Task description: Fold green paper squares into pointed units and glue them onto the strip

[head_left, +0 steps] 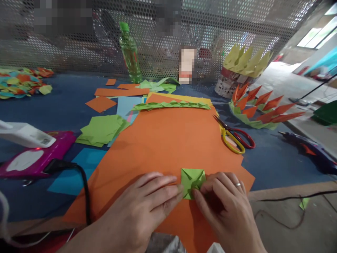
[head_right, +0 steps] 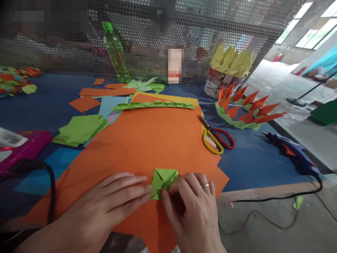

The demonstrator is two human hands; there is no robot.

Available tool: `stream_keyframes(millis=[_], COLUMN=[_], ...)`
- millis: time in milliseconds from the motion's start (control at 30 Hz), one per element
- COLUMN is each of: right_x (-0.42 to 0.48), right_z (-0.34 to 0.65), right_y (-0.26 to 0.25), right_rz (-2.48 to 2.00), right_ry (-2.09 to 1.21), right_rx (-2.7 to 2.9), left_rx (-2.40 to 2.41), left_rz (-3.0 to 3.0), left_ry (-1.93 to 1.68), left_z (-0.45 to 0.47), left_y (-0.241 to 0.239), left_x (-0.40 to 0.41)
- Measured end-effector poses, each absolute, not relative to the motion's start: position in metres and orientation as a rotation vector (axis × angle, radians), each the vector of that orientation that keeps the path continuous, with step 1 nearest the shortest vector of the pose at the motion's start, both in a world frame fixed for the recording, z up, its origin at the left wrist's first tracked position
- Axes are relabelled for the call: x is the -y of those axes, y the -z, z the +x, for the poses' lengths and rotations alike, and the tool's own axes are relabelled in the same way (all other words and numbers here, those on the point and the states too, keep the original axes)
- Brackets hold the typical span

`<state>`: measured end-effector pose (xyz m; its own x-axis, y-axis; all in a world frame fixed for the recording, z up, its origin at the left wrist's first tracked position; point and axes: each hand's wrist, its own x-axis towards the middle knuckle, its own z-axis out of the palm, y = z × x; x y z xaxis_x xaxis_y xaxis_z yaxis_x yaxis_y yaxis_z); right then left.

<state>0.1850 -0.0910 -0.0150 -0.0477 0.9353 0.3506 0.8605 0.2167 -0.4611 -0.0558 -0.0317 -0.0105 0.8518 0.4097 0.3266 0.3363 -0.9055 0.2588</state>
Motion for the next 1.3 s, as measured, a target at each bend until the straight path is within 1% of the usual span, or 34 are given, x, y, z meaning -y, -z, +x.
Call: stream_keyframes(millis=[100,267,667,800,867,967,1100,1200,1300], right_x=[0.091,0.090,0.092,0.094,0.095,0.095,0.095,0.094,0.091], right_z=[0.185,0.185,0.188,0.200,0.206,0.211,0.213,0.210,0.203], right_y=[0.014,0.013,0.016,0.016,0.015,0.013,0.009,0.007,0.009], right_rz=[-1.663,-1.659,-1.653,-1.608,-1.581,-1.592,-1.605,-1.597,-1.619], right_ry=[-0.181,-0.183,-0.175,-0.226,-0.259,-0.331,-0.405,-0.381,-0.265], right_rx=[1.929,1.931,1.903,2.008,2.058,2.053,2.049,2.063,2.063], left_rx=[-0.543,-0.559,-0.649,-0.593,-0.644,-0.690,-0.614,-0.606,-0.686], left_rz=[2.875,2.902,3.011,3.052,3.032,2.978,3.024,3.029,2.980], left_ry=[-0.560,-0.682,-0.635,-0.637,-0.670,-0.735,-0.724,-0.771,-0.755], left_z=[-0.055,-0.047,-0.041,-0.041,-0.040,-0.040,-0.041,-0.040,-0.038], left_y=[0.008,0.005,0.017,0.020,0.024,0.028,0.029,0.027,0.021], left_x=[0.030,0.031,0.043,0.044,0.044,0.044,0.042,0.041,0.042])
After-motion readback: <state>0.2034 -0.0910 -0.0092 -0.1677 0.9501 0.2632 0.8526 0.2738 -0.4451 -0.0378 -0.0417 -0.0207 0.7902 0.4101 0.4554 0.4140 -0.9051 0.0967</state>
